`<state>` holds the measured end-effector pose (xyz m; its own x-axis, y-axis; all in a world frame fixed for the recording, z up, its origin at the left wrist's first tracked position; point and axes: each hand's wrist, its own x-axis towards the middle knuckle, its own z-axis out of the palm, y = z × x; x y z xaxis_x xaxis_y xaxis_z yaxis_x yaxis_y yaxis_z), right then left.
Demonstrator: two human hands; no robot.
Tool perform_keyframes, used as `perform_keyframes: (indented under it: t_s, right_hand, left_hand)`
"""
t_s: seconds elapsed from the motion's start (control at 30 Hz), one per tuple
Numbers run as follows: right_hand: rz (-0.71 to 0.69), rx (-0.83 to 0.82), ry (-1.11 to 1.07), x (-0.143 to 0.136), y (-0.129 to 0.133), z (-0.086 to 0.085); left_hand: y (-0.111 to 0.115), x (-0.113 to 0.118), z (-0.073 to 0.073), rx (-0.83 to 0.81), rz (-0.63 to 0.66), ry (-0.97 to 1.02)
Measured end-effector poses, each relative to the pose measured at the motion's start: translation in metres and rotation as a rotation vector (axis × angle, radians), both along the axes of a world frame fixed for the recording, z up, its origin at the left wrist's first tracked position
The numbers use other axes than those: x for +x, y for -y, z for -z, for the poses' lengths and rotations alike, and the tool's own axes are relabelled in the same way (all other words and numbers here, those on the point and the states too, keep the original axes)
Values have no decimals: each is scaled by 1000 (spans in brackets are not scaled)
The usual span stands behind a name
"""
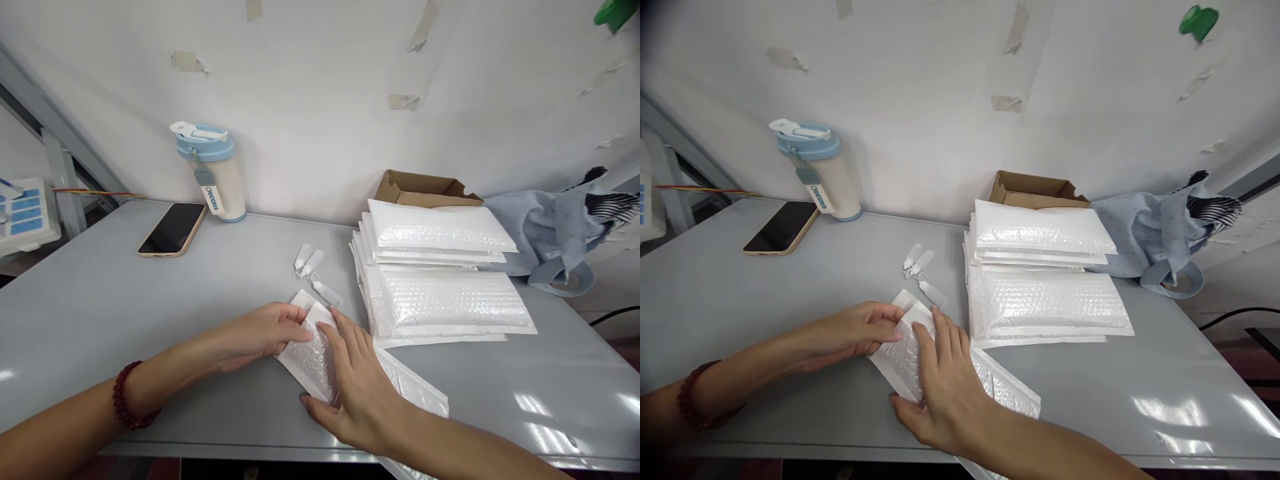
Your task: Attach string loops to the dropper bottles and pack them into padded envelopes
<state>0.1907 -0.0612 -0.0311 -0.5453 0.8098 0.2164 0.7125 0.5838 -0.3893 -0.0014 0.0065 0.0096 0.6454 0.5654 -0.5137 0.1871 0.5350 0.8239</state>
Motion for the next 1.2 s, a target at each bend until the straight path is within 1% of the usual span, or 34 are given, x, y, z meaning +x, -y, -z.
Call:
perform_keyframes:
  t_s: [0.1, 0.2, 0.27, 0.33, 0.4, 0.43, 0.5, 0.53, 0.57, 0.6, 0.63, 0.67, 0.73, 0.8, 0.87, 0.97, 1.07, 1.13, 1.2]
  right_hand:
    - [2, 11, -21, 1, -1, 0]
    - [-11, 24, -46, 3, -3, -2]
    - [-7, 28, -51, 5, -5, -3]
    - [9, 35, -37, 6, -7, -5]
    - [21, 43, -15, 7, -8, -7]
    - [20, 49, -7, 8, -9, -8]
    - [17, 63, 1, 8, -9, -8]
    - [18, 70, 2, 8, -8, -7]
    - [20, 74, 4, 8, -8, -6]
    - [23, 77, 6, 7, -8, -5]
    - [25, 80, 9, 7, -8, -4]
    - [26, 82, 12, 7, -7, -3]
    - [27, 82, 11, 7, -8, -1]
    - [30, 72, 2, 7, -8, 0]
    - [29, 56, -8, 7, -9, 0]
    - [18, 40, -9, 7, -8, -1]
    - [13, 40, -12, 6, -7, -1]
    - [16, 39, -21, 6, -7, 0]
    - [17, 34, -27, 6, -7, 1]
  left_hand:
    - [-1, -1, -1, -55, 14, 136]
    - [-2, -2, -7, -41, 68, 160]
    - [-1, -4, -12, 2, 94, 151]
    - [-1, -5, -15, 109, 90, 104]
    - [-4, -8, -15, 306, 25, -25]
    - [-7, -10, -15, 442, -30, -127]
    - [-18, -12, -12, 781, -124, -354]
    - [-26, -12, -10, 971, -139, -452]
    - [-35, -11, -8, 1167, -102, -510]
    - [-45, -9, -7, 1347, -3, -492]
    - [-55, -5, -6, 1478, 107, -467]
    - [-65, 0, -5, 1565, 201, -475]
    - [-80, 14, -7, 1602, 438, -554]
    - [-88, 27, -10, 1587, 556, -570]
    - [-89, 37, -14, 1576, 615, -569]
    - [-85, 43, -15, 1576, 653, -584]
    - [-82, 42, -13, 1585, 638, -601]
    - [-81, 37, -14, 1602, 596, -608]
    - [-78, 28, -17, 1647, 509, -609]
